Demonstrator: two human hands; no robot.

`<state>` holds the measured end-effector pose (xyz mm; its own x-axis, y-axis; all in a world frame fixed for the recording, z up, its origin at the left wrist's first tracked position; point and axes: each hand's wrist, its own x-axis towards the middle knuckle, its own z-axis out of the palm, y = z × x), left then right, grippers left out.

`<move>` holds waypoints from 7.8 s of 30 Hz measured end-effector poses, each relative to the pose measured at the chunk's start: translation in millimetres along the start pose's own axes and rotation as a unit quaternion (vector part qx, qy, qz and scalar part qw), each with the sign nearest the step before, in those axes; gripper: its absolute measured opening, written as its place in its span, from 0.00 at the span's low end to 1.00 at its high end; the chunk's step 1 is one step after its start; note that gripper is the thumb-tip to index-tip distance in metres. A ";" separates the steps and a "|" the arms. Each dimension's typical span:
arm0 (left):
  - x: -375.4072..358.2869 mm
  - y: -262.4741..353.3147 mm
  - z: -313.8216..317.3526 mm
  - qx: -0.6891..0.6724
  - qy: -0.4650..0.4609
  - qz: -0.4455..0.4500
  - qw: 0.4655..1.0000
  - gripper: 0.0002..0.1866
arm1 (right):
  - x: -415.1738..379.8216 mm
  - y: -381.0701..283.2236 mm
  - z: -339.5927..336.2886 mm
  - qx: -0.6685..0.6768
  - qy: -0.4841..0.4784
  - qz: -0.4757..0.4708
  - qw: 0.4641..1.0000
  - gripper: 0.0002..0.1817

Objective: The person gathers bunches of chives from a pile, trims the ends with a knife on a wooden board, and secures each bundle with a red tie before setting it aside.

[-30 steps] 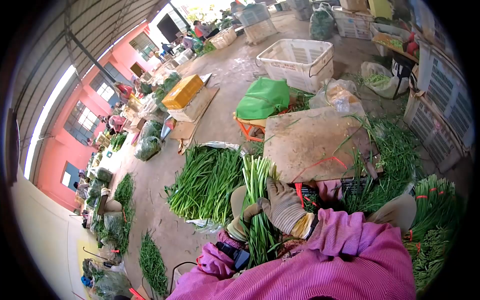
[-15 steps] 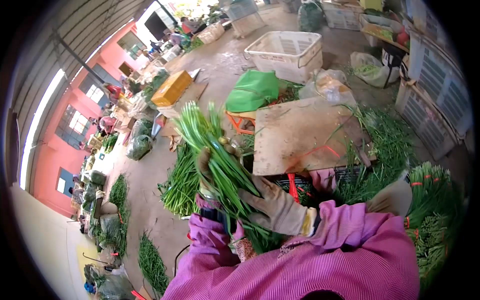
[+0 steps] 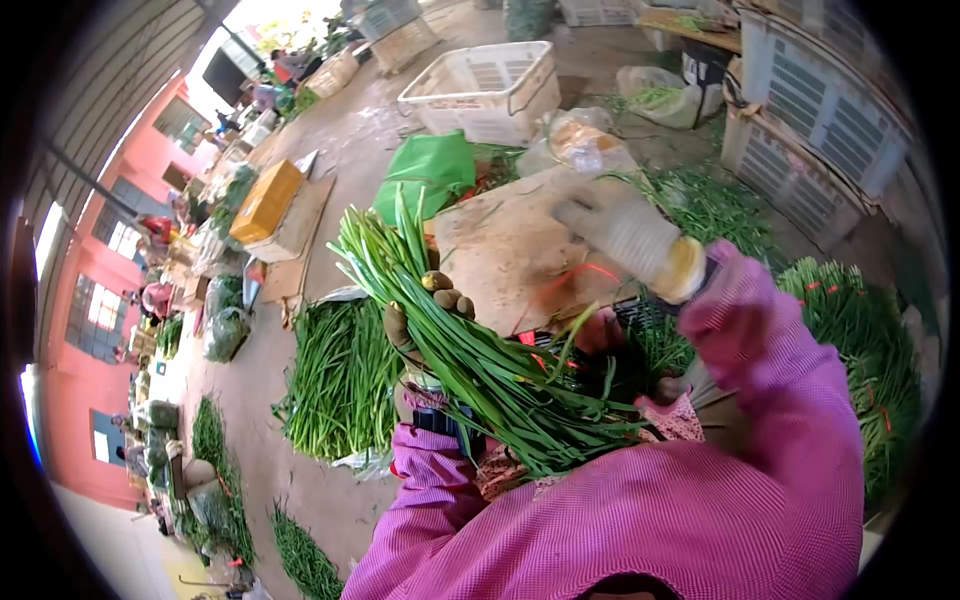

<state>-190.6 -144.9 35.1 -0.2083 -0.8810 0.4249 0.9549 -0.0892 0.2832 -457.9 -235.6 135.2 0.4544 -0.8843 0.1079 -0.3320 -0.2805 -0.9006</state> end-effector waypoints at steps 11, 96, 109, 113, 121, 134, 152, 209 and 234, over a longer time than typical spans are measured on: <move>15.7 -41.2 -30.4 0.028 0.081 -0.065 0.994 0.44 | 119.2 -35.8 51.0 -0.133 -0.089 -0.181 0.970 0.29; 171.9 226.4 -35.8 0.370 0.061 -0.110 0.921 0.33 | 180.3 303.3 74.0 -0.310 -0.095 0.197 0.925 0.19; 197.3 220.4 -64.5 0.385 0.077 -0.118 0.912 0.32 | 121.1 305.9 116.4 -0.282 -0.090 -0.010 0.955 0.14; 206.9 199.9 -52.5 0.509 0.141 -0.025 0.849 0.27 | 82.8 244.5 131.3 -0.178 -0.399 0.039 0.899 0.12; 224.9 227.4 -41.0 0.568 0.182 -0.155 0.787 0.30 | 139.3 299.0 106.3 0.256 -0.078 0.477 0.837 0.10; 196.9 -5.6 -279.1 0.895 -0.065 -0.254 0.362 0.41 | 157.7 321.1 142.5 0.259 -0.078 0.537 0.799 0.14; 200.8 33.2 -260.9 0.626 0.096 -0.445 0.634 0.66 | 143.2 323.3 41.4 -0.349 -0.131 0.168 0.913 0.18; 170.7 0.7 -325.4 0.914 -0.035 -0.269 0.301 0.43 | 74.6 310.4 -237.6 -0.255 0.301 0.361 0.845 0.22; 166.0 -15.3 -307.2 0.921 -0.033 -0.320 0.217 0.57 | 167.6 333.0 138.4 0.089 -0.039 0.473 0.876 0.20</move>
<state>-174.9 -432.6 -162.8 -0.2349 -0.9478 -0.2154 -0.9681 0.2082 0.1397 -377.9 -425.6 -204.9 0.1044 -0.6594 -0.7445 -0.4591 0.6321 -0.6242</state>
